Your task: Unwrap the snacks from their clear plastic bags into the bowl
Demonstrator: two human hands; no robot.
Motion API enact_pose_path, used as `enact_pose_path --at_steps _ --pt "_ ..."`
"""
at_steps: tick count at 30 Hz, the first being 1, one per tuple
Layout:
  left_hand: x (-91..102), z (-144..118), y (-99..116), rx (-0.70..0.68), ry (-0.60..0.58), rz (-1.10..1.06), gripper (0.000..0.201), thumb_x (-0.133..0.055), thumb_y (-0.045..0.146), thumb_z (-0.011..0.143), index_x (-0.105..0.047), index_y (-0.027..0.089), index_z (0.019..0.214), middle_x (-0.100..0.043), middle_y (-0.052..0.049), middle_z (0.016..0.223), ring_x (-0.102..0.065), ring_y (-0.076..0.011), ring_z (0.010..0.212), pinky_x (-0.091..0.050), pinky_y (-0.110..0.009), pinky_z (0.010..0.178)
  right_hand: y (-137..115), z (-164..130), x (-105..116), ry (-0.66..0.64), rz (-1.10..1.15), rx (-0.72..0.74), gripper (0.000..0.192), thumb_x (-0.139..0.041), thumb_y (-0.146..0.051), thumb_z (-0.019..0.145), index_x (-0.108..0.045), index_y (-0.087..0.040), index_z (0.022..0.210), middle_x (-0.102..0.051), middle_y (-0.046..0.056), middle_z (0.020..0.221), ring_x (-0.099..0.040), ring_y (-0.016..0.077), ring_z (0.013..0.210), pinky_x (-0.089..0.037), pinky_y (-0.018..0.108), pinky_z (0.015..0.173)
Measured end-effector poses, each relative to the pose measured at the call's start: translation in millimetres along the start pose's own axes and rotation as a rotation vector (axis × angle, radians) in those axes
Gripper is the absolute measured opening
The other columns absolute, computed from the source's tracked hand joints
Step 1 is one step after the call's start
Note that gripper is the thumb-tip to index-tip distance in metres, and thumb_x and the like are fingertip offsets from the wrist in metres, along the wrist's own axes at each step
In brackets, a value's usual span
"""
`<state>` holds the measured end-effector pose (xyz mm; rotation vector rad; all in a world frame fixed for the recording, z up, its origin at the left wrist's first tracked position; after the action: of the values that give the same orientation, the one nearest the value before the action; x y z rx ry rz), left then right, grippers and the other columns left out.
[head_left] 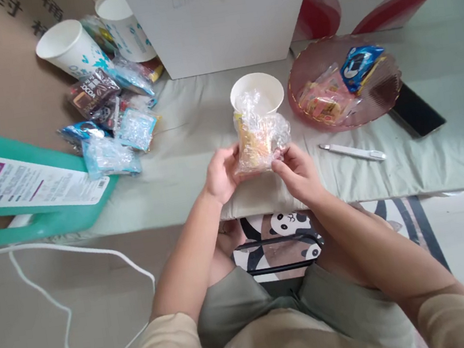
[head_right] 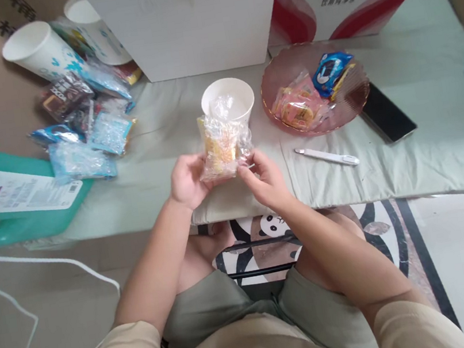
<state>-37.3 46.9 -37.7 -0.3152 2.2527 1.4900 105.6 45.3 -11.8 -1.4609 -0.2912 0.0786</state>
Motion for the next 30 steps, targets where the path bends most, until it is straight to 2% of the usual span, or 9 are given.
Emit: enact_pose_path --at_steps 4,7,11,15,18,21,24,27,30 --pt "-12.3 -4.6 8.1 -0.096 -0.058 0.119 0.055 -0.085 0.04 0.063 -0.066 0.022 0.111 -0.075 -0.006 0.105 -0.07 -0.0286 0.107 -0.054 -0.041 0.094 -17.5 -6.8 14.3 -0.056 -0.213 0.125 0.015 -0.056 -0.038 0.091 -0.06 -0.024 0.089 -0.065 0.004 0.087 -0.061 0.0189 0.081 -0.049 0.034 0.076" --pt "-7.4 -5.0 13.8 -0.16 0.026 0.11 0.056 -0.086 0.034 0.06 -0.062 0.024 0.111 -0.072 -0.004 0.107 -0.069 -0.0254 0.106 -0.055 -0.039 0.091 -20.2 -11.1 62.1 0.085 -0.517 0.181 0.017 -0.054 -0.037 0.091 -0.063 -0.023 0.091 -0.07 0.008 0.092 -0.064 0.0235 0.088 -0.05 0.04 0.084" --pt "1.1 -1.6 19.1 -0.198 0.067 0.126 0.056 -0.085 0.031 0.058 -0.06 0.027 0.109 -0.07 -0.002 0.104 -0.068 -0.0228 0.102 -0.056 -0.036 0.084 3.4 -26.1 144.3 0.333 -0.99 0.05 0.026 -0.055 -0.03 0.086 -0.068 -0.02 0.106 -0.071 0.016 0.116 -0.061 0.0336 0.112 -0.044 0.052 0.099" --pt "8.9 -1.8 28.8 -0.312 0.175 0.13 0.094 -0.085 0.028 0.06 -0.039 0.048 0.139 -0.064 0.002 0.129 -0.065 -0.023 0.111 -0.057 -0.037 0.082 27.7 -38.7 176.5 0.271 -1.144 -0.083 0.029 -0.055 -0.033 0.086 -0.069 -0.019 0.107 -0.068 0.018 0.128 -0.06 0.0372 0.116 -0.042 0.056 0.1" --pt "8.7 -0.8 27.3 -0.331 0.195 0.173 0.108 -0.085 0.034 0.065 -0.02 0.055 0.149 -0.057 0.001 0.142 -0.063 -0.0251 0.117 -0.058 -0.037 0.081 20.6 -38.7 158.0 0.135 -1.056 -0.034 0.025 -0.055 -0.039 0.089 -0.068 -0.02 0.098 -0.073 0.015 0.103 -0.066 0.0305 0.094 -0.047 0.045 0.086" --pt "5.5 3.2 21.2 -0.351 0.114 0.201 0.101 -0.087 0.04 0.065 -0.027 0.052 0.146 -0.054 -0.001 0.144 -0.062 -0.0258 0.12 -0.058 -0.038 0.086 4.4 -35.8 115.7 0.003 -0.717 -0.019 0.023 -0.054 -0.042 0.091 -0.063 -0.022 0.097 -0.07 0.007 0.081 -0.063 0.0213 0.072 -0.046 0.035 0.07" --pt "3.5 6.8 13.9 -0.393 0.023 0.204 0.085 -0.084 0.047 0.071 -0.035 0.046 0.14 -0.054 -0.003 0.142 -0.062 -0.0247 0.119 -0.057 -0.04 0.092 -3.6 -33.9 61.8 -0.105 -0.274 -0.123 0.022 -0.047 -0.043 0.096 -0.055 -0.023 0.094 -0.061 -0.001 0.066 -0.054 0.014 0.056 -0.043 0.028 0.059" --pt "3.8 5.7 10.7 -0.471 0.016 0.237 0.073 -0.079 0.049 0.078 -0.039 0.042 0.138 -0.057 -0.003 0.135 -0.064 -0.0223 0.116 -0.054 -0.04 0.098 -6.3 -30.0 16.8 -0.133 0.024 -0.215 0.022 -0.042 -0.044 0.096 -0.049 -0.024 0.088 -0.047 -0.007 0.054 -0.039 0.0106 0.045 -0.034 0.025 0.049" --pt "1.5 1.3 10.0 -0.516 0.013 0.289 0.068 -0.078 0.05 0.08 -0.042 0.04 0.137 -0.059 -0.003 0.13 -0.064 -0.021 0.114 -0.053 -0.039 0.101 -3.8 -23.3 -6.9 -0.11 0.151 -0.284 0.023 -0.042 -0.046 0.094 -0.046 -0.024 0.087 -0.044 -0.008 0.053 -0.035 0.0097 0.043 -0.029 0.025 0.045"
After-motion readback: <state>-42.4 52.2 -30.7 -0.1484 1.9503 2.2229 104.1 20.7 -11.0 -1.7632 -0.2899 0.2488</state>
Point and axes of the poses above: each hand's wrist, its own z-axis towards the middle knuckle, its own x-axis out of the back of the hand, y = z × x, the point moved 8 cm from there along z, towards the middle knuckle
